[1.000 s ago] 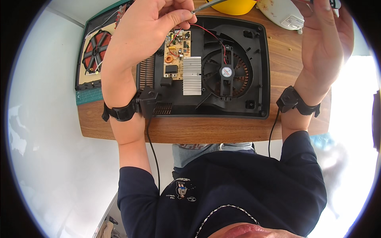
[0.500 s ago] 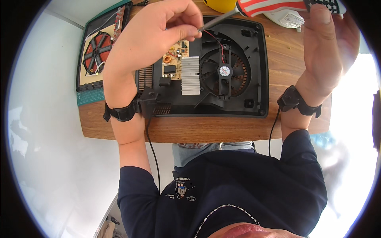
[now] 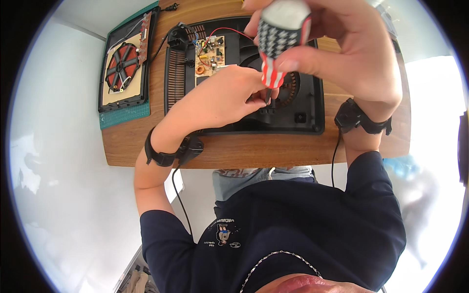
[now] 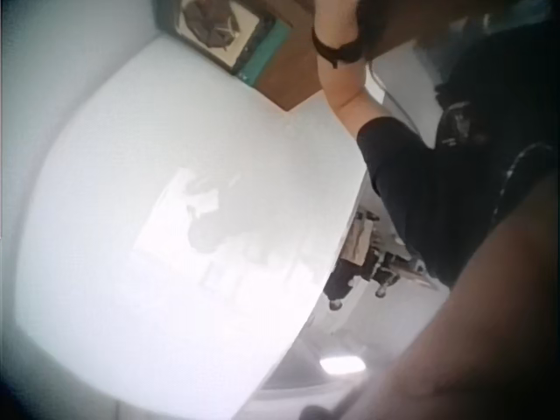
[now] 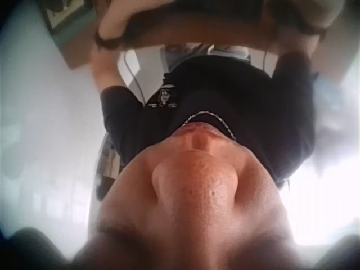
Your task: The person assembles an electronic device by attaching a heatsink to a circuit board, securing it with screws, and connecting a fan. They then install a digital display module and secure it with screws.
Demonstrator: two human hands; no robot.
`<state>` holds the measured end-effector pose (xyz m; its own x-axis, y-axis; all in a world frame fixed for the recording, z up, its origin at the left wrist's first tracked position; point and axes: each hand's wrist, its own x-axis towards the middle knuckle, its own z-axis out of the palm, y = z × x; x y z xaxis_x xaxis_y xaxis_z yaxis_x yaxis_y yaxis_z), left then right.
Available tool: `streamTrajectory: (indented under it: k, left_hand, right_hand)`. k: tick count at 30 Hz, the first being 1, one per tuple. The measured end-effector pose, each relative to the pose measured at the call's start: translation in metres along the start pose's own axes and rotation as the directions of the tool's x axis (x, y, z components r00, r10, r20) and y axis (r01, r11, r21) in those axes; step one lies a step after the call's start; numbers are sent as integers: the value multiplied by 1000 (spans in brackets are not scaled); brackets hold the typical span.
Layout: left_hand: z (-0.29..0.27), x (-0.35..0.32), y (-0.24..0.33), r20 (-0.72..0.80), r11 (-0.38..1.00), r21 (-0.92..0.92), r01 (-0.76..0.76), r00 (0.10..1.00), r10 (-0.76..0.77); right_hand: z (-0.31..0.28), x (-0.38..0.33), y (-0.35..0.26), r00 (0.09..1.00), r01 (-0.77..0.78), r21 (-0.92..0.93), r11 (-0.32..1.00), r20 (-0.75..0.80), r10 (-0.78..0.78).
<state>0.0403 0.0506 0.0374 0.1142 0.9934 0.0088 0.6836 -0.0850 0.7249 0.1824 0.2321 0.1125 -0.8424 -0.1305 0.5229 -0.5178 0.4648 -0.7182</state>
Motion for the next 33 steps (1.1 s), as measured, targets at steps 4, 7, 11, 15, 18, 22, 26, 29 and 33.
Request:
streamTrajectory:
  k: [4,7,11,15,18,22,26,29,33]
  left_hand:
    - [14,-2,-12,-36,998,4,-61,997,62]
    - [21,0,-18,-30,999,32,-21,999,22]
    - [27,-2,-23,-27,999,11,31,999,-31]
    - [28,-1,-22,-51,1000,13,5,999,-4]
    - [28,3,-20,-47,996,-90,20,999,-24]
    - [27,4,-21,14,994,-74,80,997,-79]
    - [22,2,-21,64,990,-51,130,990,-126]
    - [20,3,-19,92,993,16,118,989,-119]
    - [28,2,-27,-31,997,25,-75,997,76]
  right_hand:
    - [7,2,-2,996,30,-161,987,90,-16]
    - [11,2,-8,989,-46,-142,989,135,66]
    - [9,6,-29,977,-86,-176,981,175,117]
    - [9,5,-29,977,-97,-191,977,169,130]
    - [9,4,-23,977,-94,-170,981,175,124]
    - [13,-1,0,983,-86,-98,991,152,100]
    - [8,1,-12,993,39,-129,991,113,-24]
    - [4,2,-24,991,-3,-212,977,128,31]
    - [4,4,-29,981,-67,-264,962,157,111]
